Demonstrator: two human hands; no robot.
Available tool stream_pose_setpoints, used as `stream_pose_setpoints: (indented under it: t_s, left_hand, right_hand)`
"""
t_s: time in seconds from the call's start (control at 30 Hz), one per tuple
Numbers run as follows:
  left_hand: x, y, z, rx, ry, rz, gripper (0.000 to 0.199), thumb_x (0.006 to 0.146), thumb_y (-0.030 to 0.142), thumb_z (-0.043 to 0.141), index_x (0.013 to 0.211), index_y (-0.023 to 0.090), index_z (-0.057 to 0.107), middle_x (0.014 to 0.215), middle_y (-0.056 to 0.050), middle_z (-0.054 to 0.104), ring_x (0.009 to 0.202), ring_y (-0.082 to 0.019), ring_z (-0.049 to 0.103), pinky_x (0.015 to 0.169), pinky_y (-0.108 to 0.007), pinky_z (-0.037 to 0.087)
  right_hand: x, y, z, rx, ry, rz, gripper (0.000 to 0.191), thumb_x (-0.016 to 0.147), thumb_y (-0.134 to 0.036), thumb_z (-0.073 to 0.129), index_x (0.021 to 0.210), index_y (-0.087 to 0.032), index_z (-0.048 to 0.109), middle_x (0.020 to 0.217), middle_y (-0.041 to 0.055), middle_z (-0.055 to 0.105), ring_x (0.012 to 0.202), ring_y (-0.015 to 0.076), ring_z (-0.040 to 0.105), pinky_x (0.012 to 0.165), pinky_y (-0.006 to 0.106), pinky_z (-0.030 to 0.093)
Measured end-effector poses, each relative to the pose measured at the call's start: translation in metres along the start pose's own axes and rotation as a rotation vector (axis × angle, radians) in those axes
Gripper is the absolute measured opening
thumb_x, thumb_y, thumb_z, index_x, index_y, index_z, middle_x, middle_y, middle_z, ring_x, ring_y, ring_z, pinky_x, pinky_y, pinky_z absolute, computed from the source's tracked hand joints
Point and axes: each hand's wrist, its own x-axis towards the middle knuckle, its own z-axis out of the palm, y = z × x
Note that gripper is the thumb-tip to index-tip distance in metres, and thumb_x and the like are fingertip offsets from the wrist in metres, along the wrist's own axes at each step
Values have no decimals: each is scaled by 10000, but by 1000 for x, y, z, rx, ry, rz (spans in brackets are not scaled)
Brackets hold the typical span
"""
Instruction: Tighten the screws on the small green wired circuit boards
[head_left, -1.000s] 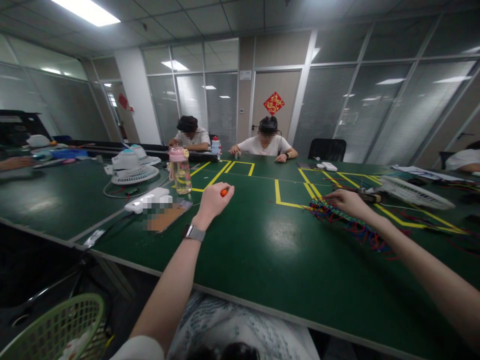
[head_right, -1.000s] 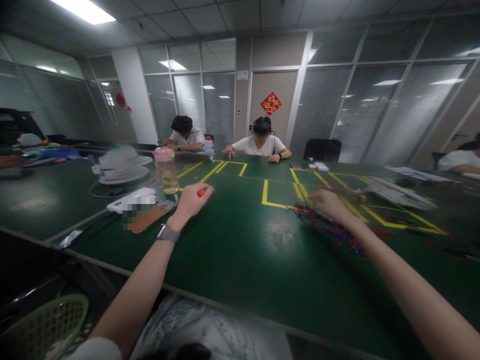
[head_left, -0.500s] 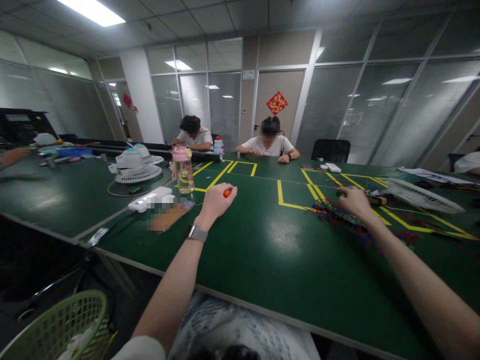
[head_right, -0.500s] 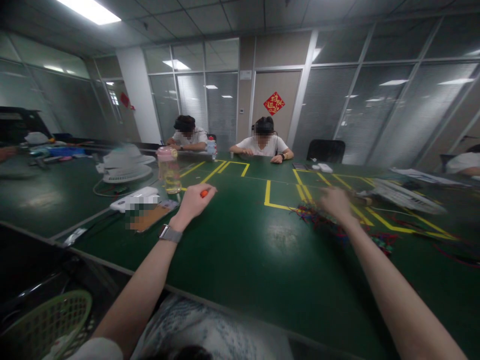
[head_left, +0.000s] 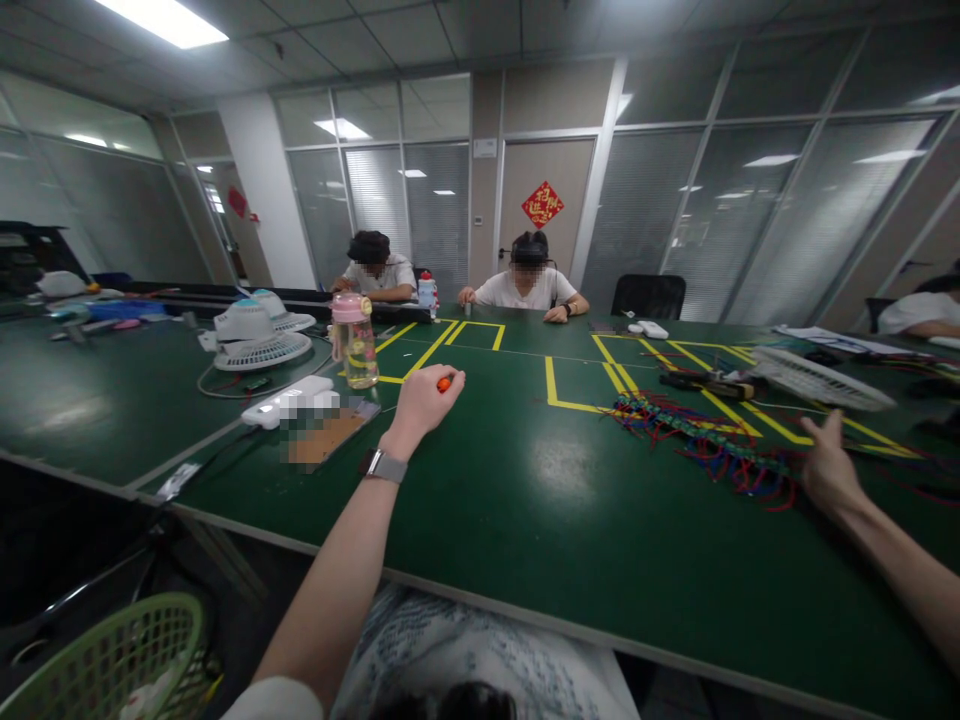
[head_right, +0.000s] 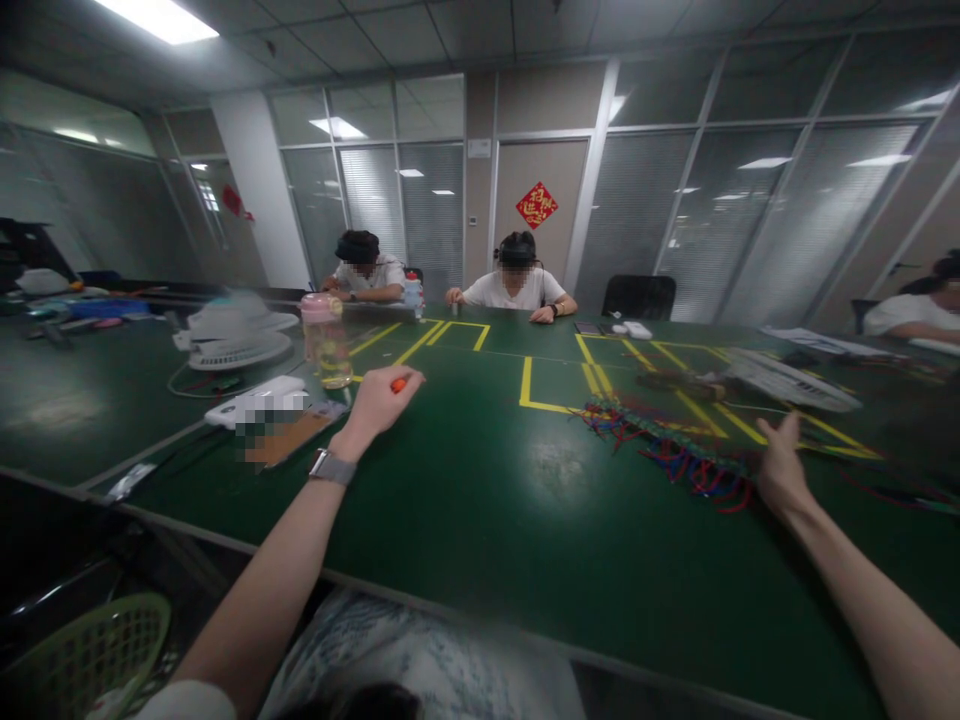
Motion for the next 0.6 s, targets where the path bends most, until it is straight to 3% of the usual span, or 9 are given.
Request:
stream_pose_setpoints:
  t_s: [0.1,0.2,0.4,0.6]
  left_hand:
    - [0,0,0,8,-2,-4,338,880,382,435,782,180,687,794,-46,691,708,-154,599,681,-261,420]
    - [0,0,0,11,1,0,334,878,380,437,785,180,688,803,-46,693,719,-156,602,685,-259,417]
    - [0,0,2,5,1,18,333,879,383,437,770,182,678,793,-38,691,699,-153,593,663,-259,402]
    - [0,1,2,25,5,8,346,883,387,431,752,177,673,773,-40,684,680,-147,586,636,-252,384]
  right_hand:
    - [2,-17,6,268,-56,167,827,818,-519,324,1474,-115,21,1547,76,3,1408,152,-7,1109,238,83]
    - [4,-21,9,308,-47,168,851,769,-462,364,1475,-112,41,1548,68,20,1410,141,9,1114,255,43]
    - [9,-6,17,263,-35,133,811,789,-481,319,1476,-133,67,1546,60,75,1404,121,87,1094,226,161]
    - [13,-4,25,28,0,42,726,859,-463,185,1463,-64,144,1507,150,213,1375,165,232,1014,243,337]
